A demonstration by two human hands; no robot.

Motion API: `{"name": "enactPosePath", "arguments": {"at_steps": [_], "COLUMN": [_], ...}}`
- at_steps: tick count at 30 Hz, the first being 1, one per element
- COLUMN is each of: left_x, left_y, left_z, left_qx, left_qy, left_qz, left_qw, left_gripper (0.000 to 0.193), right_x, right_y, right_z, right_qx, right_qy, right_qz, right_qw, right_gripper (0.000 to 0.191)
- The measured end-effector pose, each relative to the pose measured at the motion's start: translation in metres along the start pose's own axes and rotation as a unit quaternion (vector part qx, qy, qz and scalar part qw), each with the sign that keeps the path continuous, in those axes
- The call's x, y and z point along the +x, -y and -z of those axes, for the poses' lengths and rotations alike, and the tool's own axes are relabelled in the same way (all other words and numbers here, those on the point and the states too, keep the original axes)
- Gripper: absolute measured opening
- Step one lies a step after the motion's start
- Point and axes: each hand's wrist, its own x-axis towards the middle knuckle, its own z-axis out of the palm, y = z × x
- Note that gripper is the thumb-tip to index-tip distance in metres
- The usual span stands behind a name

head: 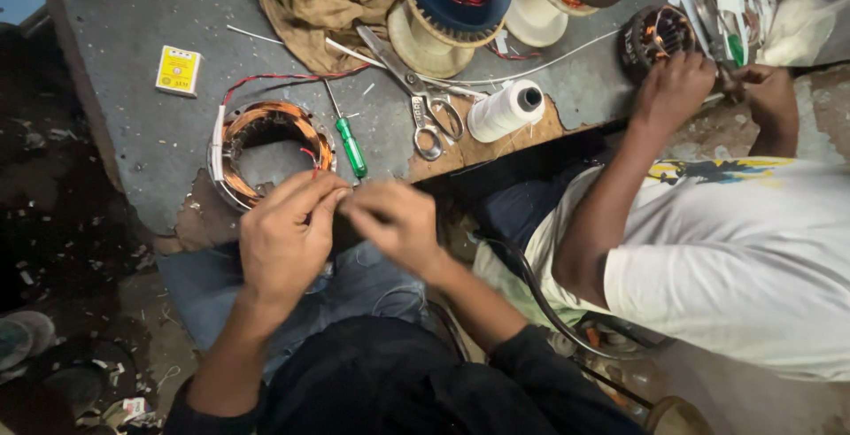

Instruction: The person works on a copper-wound stator, stripping wire ends, inserting white plastic sleeves, and twisting connections by hand. A second person works on a similar component nearby. The camera wearer handles wires and sleeves repeatedly while seated at a cluttered workbench.

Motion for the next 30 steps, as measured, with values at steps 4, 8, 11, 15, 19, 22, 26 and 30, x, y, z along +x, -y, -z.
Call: {"name": "enactPosePath", "arguments": {"at_steps": [4,8,11,15,19,22,26,30], "left_x": [-0.002,-0.003,-0.002,-0.003,-0.004,-0.003,-0.003,-0.003], "left_y": [0.002,0.002,0.002,0.002,0.003,0.004,0.005,0.005], "left_z": [-0.002,-0.002,-0.001,-0.002,-0.002,-0.003,-0.005,-0.004], "left_qx": [0.004,0.012,0.012,0.014,0.017,0.023,0.025,0.028], "left_qy": [-0.002,-0.005,-0.017,-0.009,-0.009,-0.025,-0.014,-0.017], "left_qz": [-0.007,-0.007,-0.001,-0.002,0.006,-0.001,-0.007,0.001], "left_qw": [1.0,1.0,1.0,1.0,1.0,0.999,1.0,0.999], "left_gripper": [0.01,0.012,0.012,0.013,0.013,0.011,0.013,0.012], "right_x": [-0.002,0.025,0.021,0.013,0.015,0.014,0.012,0.009], "right_y": [0.014,-0.001,0.002,0.005,-0.001,-0.001,0.001,0.002], "right_z": [0.013,0.015,0.014,0.017,0.014,0.011,0.012,0.014], "right_qx": [-0.083,-0.006,0.012,-0.076,0.018,-0.011,0.004,0.043], "right_qy": [-0.048,-0.024,0.013,-0.03,-0.017,-0.006,-0.048,0.046], "right_qz": [0.072,-0.031,0.04,0.076,-0.051,0.044,-0.071,-0.062], "right_qw": [0.993,0.999,0.999,0.994,0.998,0.999,0.996,0.996], "right_gripper": [0.015,0.016,0.019,0.019,0.015,0.016,0.012,0.013]}}
